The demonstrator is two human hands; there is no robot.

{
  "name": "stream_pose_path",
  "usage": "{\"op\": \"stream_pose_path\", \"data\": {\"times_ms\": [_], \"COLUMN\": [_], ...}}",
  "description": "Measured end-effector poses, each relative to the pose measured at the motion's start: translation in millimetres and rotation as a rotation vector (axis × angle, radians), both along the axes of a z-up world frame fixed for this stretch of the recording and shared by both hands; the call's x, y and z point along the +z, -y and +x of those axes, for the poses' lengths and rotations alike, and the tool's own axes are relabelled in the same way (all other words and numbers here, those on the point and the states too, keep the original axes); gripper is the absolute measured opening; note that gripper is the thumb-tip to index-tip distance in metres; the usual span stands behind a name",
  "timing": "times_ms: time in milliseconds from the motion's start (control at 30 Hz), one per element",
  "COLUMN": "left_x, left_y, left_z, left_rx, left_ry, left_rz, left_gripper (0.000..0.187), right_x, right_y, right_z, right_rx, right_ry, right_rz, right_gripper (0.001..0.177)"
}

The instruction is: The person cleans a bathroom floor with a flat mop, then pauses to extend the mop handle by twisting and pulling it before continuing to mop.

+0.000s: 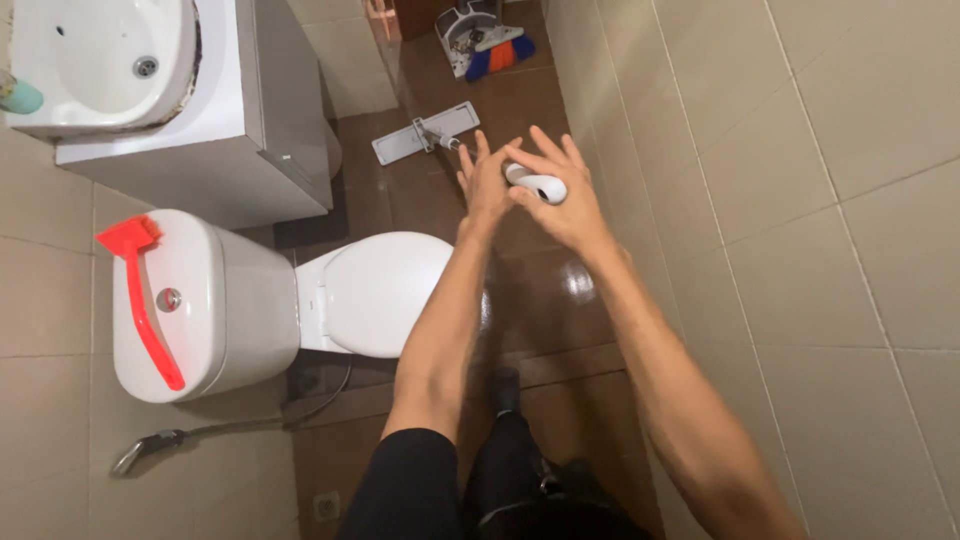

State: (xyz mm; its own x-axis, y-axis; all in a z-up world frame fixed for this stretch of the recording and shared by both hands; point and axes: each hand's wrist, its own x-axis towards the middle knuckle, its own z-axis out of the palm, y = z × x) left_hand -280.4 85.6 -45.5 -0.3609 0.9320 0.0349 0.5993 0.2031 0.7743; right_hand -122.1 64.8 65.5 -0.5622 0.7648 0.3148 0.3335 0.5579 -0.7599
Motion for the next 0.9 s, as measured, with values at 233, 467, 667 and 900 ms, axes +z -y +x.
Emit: {"op": "stream_pose_path", "data": {"times_ms": [233,467,667,900], "left_x": [-10,25,16,37], "left_y": [13,36,47,85], "left_z": [22,49,87,151], "left_rx": [0.043,0.022,-0.037,-0.100], "left_ry": [0.053,0.061,0.029,0.037], "left_rz": [0.011,-0.009,0.050,0.053], "left_gripper": [0.047,0.061,0.058,0.062], "right_x": [8,18,35,60], "right_y": [26,40,58,105], "right_z": [16,38,78,139], "right_rx": [-0.048,-0.087,-0.082,-0.157], "right_ry": [0.019,-0.009,-0.082,-0.065], "right_rz": [0.031,0.032,0.024,0.022], "right_gripper": [0.052,0.051,0.048,0.049]}}
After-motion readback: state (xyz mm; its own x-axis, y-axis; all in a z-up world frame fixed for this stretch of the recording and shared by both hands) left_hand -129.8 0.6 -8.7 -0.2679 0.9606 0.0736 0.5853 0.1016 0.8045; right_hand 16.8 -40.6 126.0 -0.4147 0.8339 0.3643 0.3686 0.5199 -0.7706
